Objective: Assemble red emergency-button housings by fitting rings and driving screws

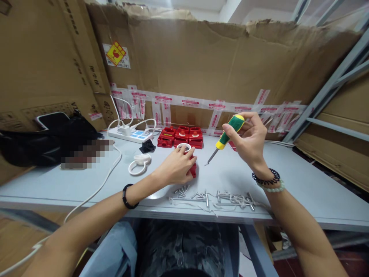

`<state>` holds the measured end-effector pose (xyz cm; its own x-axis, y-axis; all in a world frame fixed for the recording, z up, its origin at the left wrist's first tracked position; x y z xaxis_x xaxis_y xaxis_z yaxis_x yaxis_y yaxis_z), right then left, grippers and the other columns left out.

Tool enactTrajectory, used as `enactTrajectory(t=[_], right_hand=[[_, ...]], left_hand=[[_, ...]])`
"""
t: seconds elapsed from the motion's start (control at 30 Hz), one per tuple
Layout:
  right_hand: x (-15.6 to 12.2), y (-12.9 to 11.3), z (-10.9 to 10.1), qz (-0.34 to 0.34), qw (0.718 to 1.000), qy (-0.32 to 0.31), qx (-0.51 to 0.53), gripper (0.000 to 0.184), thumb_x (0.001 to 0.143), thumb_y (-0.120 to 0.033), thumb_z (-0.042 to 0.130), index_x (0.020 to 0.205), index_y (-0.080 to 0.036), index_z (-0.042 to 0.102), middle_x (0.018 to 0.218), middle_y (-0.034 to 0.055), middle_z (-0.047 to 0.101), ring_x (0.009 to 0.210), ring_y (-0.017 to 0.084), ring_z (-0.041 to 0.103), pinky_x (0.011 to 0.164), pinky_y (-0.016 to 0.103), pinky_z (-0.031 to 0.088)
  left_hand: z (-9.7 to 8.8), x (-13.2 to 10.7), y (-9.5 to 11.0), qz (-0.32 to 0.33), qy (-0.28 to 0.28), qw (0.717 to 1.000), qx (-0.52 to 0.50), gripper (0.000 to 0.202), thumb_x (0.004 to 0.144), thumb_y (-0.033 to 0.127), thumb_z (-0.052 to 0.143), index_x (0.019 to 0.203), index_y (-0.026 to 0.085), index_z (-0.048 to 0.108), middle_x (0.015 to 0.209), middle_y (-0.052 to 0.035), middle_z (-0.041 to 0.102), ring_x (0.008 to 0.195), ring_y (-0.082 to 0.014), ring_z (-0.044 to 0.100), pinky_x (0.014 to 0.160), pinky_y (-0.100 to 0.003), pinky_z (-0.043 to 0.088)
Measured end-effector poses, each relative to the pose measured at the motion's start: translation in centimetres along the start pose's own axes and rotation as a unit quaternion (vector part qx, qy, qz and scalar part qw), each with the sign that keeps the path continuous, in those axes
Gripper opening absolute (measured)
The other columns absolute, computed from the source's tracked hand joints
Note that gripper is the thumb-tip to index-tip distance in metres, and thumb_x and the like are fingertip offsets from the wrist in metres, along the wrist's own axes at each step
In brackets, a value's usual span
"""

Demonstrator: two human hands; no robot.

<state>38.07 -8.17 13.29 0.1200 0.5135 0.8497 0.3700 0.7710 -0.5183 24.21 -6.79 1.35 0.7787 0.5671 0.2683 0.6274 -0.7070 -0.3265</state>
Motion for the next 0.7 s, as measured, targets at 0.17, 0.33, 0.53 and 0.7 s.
enactTrajectory(t=[0.17,0.33,0.53,0.7], right_hand=[[0.0,0.0,0.1,0.002,1.000,-0.002,-0.004,0.034,0.067,-0.033,0.078,0.086,-0.025,0.050,0.070,-0.0045,0.060,0.059,0.013,0.063,0.051,0.026,0.053],[-0.1,0.0,0.1,0.005,1.000,-0.007,-0.001,0.034,0.067,-0.031,0.077,0.086,-0.024,0.050,0.070,-0.0046,0.060,0.059,0.013,0.062,0.052,0.026,0.053],[-0.1,0.0,0.2,0.004,1.000,-0.011,-0.009,0.035,0.067,-0.035,0.077,0.086,-0.025,0.049,0.071,-0.0047,0.059,0.061,0.013,0.063,0.053,0.027,0.054],[-0.1,-0.1,0.3,0.004,1.000,-0.014,-0.019,0.035,0.068,-0.037,0.076,0.087,-0.025,0.049,0.071,-0.0046,0.059,0.061,0.013,0.063,0.053,0.027,0.054]], left_hand=[[-0.3,-0.2,0.1,0.021,-0.004,1.000,-0.004,0.047,0.073,0.026,0.052,0.116,0.011,0.059,0.127,-0.0166,0.053,0.117,-0.0343,0.046,0.092,-0.043,0.043],[-0.4,-0.3,0.0,0.027,-0.002,1.000,-0.013,0.044,0.072,0.023,0.052,0.114,0.013,0.061,0.126,-0.0146,0.053,0.115,-0.0318,0.048,0.090,-0.041,0.044],[-0.1,-0.2,0.3,0.034,-0.011,0.999,-0.003,0.042,0.074,0.022,0.053,0.113,0.009,0.061,0.124,-0.0187,0.054,0.114,-0.0341,0.049,0.091,-0.044,0.044],[1.0,-0.1,1.0,0.019,-0.025,0.999,0.043,0.044,0.078,0.022,0.050,0.116,0.002,0.057,0.133,-0.0272,0.045,0.118,-0.0423,0.045,0.077,-0.044,0.048]])
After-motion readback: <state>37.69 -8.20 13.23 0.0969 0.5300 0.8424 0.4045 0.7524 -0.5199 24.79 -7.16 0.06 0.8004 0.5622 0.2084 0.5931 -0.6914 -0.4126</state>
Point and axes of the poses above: each hand's wrist, its own x-axis towards the middle knuckle, its own z-axis out of the palm, y = z × x, the point moved 10 cm from there along x, towards the middle knuckle
